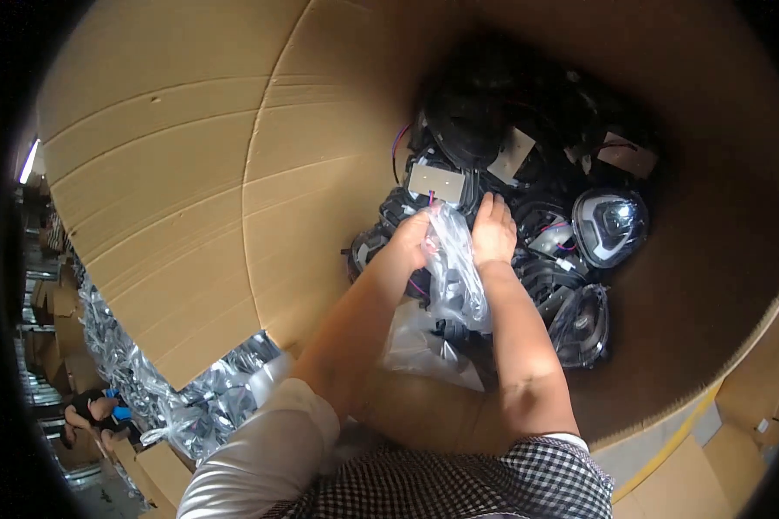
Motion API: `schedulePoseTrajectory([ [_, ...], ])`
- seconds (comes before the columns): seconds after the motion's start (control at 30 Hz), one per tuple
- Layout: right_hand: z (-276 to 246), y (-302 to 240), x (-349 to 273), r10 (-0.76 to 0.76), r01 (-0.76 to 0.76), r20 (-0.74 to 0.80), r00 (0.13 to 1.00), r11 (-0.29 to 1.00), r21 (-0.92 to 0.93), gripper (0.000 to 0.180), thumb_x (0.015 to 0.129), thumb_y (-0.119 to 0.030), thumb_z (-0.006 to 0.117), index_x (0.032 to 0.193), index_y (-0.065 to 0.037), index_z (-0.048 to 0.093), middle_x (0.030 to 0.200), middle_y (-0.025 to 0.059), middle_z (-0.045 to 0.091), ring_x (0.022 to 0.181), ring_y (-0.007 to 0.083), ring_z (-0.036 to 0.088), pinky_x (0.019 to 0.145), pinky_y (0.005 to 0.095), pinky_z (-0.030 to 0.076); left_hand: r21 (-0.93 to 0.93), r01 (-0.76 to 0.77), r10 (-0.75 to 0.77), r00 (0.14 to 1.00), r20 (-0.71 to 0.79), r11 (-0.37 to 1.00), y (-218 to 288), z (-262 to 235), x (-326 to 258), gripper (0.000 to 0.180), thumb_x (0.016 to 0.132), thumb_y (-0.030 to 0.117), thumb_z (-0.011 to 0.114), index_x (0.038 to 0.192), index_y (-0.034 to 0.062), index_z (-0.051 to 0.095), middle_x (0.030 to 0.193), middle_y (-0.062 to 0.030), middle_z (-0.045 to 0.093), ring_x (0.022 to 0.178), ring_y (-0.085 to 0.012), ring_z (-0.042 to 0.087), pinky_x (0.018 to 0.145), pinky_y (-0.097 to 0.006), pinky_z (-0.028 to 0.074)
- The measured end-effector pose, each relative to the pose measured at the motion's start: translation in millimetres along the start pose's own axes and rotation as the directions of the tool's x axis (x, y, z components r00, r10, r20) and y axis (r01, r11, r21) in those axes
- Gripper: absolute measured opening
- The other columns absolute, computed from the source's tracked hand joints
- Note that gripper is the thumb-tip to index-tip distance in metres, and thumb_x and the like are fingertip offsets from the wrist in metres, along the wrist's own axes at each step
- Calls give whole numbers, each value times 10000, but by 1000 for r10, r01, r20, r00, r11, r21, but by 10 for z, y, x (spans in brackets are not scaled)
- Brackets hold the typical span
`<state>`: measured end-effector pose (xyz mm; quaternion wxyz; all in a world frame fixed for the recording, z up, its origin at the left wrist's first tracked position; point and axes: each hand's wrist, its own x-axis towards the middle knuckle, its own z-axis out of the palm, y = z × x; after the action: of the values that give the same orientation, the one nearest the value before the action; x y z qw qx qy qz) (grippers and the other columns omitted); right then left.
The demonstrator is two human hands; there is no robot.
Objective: The person packs electronic components by hand, placing them into plastic bags, then putting the filled bags into a large cardboard box.
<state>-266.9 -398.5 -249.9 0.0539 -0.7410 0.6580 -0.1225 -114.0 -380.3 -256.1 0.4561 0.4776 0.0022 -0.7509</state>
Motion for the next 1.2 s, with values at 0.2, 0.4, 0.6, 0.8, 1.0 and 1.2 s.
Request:
schedulePoseTrajectory([
  [0.2,-553,-142,-260,11,-37,98,995,963,268,751,698,-146,719,1336,-31,342,1318,212,456,1150,367,520,927,414,467,-211,-236,227,972,-67,948,-127,-103,-30,162,872,213,556,872,63,618,795,-100,649,640,-244,622,606,-386,526],
  [0.4,-1205,-328,-1079,363,-234,-269,892,881,412,899,632,-284,782,1364,-3,341,1224,261,516,1137,393,515,962,420,428,432,-420,547,806,-227,798,-225,-338,-1632,227,834,93,542,1034,13,468,847,-76,548,697,-147,532,573,-316,458],
  [0.6,-2758,-1183,-2012,-252,261,-144,957,964,49,735,723,-243,726,1351,-46,399,1315,223,440,1142,410,461,904,466,455,228,-834,864,493,-103,502,-988,-114,-2325,300,807,-16,562,1081,48,459,918,-60,568,781,-134,531,688,-303,466],
  [0.8,-2950,-821,-2579,-329,375,-187,926,737,563,644,827,-356,651,1322,-7,435,1316,210,480,1173,356,446,962,441,379,81,-844,841,535,76,530,-1096,-210,-3471,523,844,-126,437,1329,61,382,1155,-76,560,1039,-156,532,897,-296,445],
  [1.0,-2732,-576,-2939,-375,123,-163,912,-129,984,740,858,-411,594,1480,-215,245,1467,86,333,1309,281,363,1070,426,335,332,-833,696,552,459,442,-1160,-240,-3952,639,741,-115,533,1343,-6,350,1214,-98,516,1175,-182,469,985,-319,390],
  [1.2,-2937,-431,-2814,1,-105,133,991,-604,790,613,891,-323,506,1435,-97,340,1373,101,453,1212,267,477,1033,423,374,580,-812,690,387,612,-59,-686,-395,-4286,413,720,-5,625,1126,43,562,1065,-85,559,953,-176,565,748,-283,492],
])
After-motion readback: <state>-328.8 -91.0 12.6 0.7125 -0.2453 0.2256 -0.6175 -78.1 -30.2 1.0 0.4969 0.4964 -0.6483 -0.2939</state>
